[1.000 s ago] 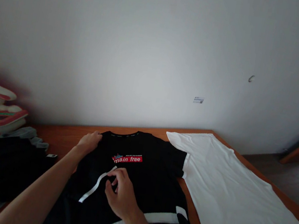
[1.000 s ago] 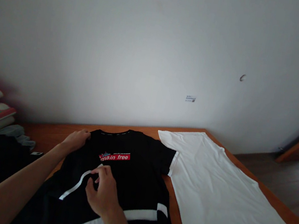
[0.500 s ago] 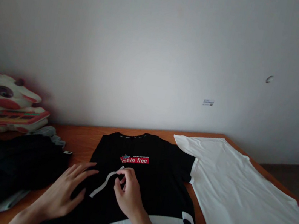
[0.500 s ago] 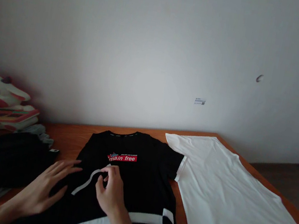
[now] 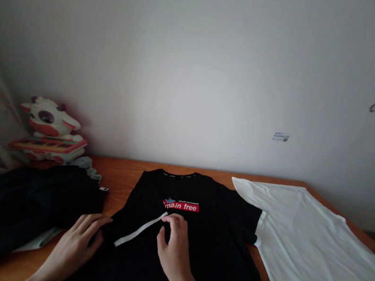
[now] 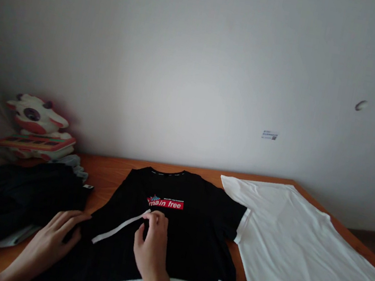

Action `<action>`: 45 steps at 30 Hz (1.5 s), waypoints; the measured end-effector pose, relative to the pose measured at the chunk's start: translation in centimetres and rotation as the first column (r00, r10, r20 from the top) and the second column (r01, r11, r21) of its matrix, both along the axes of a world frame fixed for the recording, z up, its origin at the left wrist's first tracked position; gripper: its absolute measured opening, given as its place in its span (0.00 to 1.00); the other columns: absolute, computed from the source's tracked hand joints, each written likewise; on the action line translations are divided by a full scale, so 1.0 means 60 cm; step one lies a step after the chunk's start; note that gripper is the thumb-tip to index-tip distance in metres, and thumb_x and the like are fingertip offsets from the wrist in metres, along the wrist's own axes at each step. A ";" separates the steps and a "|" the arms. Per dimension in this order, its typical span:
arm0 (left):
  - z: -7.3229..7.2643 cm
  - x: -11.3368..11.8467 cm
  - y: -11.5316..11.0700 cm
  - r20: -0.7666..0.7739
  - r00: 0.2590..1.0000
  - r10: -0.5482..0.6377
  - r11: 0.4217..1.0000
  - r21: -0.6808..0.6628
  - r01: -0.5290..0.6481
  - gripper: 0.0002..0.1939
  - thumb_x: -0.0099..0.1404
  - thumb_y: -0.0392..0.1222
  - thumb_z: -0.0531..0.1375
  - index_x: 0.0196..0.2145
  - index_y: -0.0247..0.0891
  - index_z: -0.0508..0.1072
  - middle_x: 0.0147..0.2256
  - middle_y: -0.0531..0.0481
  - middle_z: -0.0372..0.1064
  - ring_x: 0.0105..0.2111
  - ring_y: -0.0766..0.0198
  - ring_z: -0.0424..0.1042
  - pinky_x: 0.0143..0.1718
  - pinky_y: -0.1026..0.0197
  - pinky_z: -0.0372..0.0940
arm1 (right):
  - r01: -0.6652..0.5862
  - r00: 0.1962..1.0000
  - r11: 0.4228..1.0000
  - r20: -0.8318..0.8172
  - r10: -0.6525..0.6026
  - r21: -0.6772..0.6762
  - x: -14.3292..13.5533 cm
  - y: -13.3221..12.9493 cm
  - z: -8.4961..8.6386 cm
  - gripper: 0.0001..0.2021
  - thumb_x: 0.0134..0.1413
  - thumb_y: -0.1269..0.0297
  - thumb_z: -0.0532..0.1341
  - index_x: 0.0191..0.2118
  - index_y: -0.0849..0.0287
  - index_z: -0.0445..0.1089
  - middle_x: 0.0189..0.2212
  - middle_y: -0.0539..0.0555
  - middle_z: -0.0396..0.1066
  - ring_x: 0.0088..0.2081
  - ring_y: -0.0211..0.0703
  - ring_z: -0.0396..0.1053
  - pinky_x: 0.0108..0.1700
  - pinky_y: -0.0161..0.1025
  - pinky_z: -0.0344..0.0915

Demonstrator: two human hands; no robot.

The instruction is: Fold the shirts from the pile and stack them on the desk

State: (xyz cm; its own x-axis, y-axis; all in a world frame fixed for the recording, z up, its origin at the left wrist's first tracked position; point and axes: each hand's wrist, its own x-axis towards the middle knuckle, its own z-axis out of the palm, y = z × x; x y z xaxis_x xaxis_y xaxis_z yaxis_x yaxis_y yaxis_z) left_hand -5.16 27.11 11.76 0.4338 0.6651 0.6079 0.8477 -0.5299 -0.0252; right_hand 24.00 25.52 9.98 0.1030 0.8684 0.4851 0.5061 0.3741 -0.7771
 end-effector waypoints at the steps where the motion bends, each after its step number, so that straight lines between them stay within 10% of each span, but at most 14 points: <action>1: 0.000 0.001 -0.001 0.010 1.000 0.026 1.000 -0.004 -0.026 0.15 0.67 0.40 0.56 0.50 0.45 0.73 0.43 0.47 0.75 0.42 0.58 0.76 0.43 0.59 0.74 | 0.006 0.999 1.000 0.042 -0.006 0.012 0.000 -0.001 -0.001 0.13 0.57 0.76 0.56 0.46 0.54 0.69 0.46 0.58 0.69 0.48 0.50 0.70 0.50 0.49 0.71; 17: -0.010 -0.002 0.008 0.103 0.990 0.099 0.971 -0.230 -0.073 0.14 0.64 0.40 0.56 0.48 0.45 0.72 0.40 0.50 0.77 0.39 0.59 0.79 0.40 0.61 0.73 | 0.063 0.910 0.988 0.414 0.000 -0.138 -0.011 -0.004 0.007 0.24 0.59 0.72 0.58 0.58 0.45 0.70 0.59 0.57 0.69 0.59 0.54 0.65 0.60 0.55 0.60; 24: -0.010 -0.003 0.010 0.141 0.983 0.121 0.937 -0.343 -0.066 0.17 0.65 0.37 0.51 0.49 0.45 0.69 0.45 0.50 0.77 0.41 0.59 0.79 0.41 0.59 0.73 | 0.122 0.967 0.945 0.252 -0.043 -0.303 -0.021 0.048 0.010 0.11 0.59 0.65 0.60 0.45 0.53 0.78 0.49 0.58 0.75 0.52 0.56 0.72 0.54 0.59 0.65; 33: 0.009 0.005 -0.013 0.185 0.982 -0.030 0.938 -0.333 0.091 0.22 0.63 0.40 0.54 0.55 0.45 0.66 0.41 0.49 0.75 0.37 0.58 0.78 0.40 0.58 0.72 | 0.137 0.986 0.989 -0.100 -0.131 0.056 -0.033 0.065 -0.032 0.12 0.60 0.65 0.58 0.45 0.60 0.76 0.46 0.62 0.72 0.47 0.50 0.74 0.51 0.48 0.73; 39: 0.062 0.068 0.120 0.305 0.941 0.146 0.914 -0.405 -0.010 0.18 0.70 0.50 0.49 0.46 0.37 0.71 0.41 0.43 0.76 0.40 0.58 0.77 0.43 0.57 0.72 | 0.060 0.995 0.994 -0.084 -0.052 0.088 -0.029 0.058 -0.024 0.15 0.57 0.71 0.58 0.50 0.58 0.71 0.47 0.60 0.71 0.46 0.48 0.73 0.48 0.46 0.73; 45: 0.063 0.140 0.279 0.127 0.984 0.122 0.900 -0.432 -0.056 0.18 0.63 0.29 0.49 0.45 0.37 0.75 0.48 0.40 0.76 0.51 0.56 0.74 0.57 0.54 0.64 | 0.180 0.963 0.984 0.203 -0.178 0.007 -0.031 0.039 -0.010 0.19 0.53 0.74 0.60 0.50 0.53 0.73 0.48 0.60 0.72 0.50 0.57 0.70 0.51 0.56 0.66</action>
State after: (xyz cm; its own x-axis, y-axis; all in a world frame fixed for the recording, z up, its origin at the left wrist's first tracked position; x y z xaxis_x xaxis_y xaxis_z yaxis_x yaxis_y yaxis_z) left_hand 3.21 43.82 15.52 0.2884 0.9058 0.3105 0.8684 -0.3840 0.3136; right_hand 22.13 27.85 9.37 0.1579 0.8505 0.5017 0.7111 0.2546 -0.6554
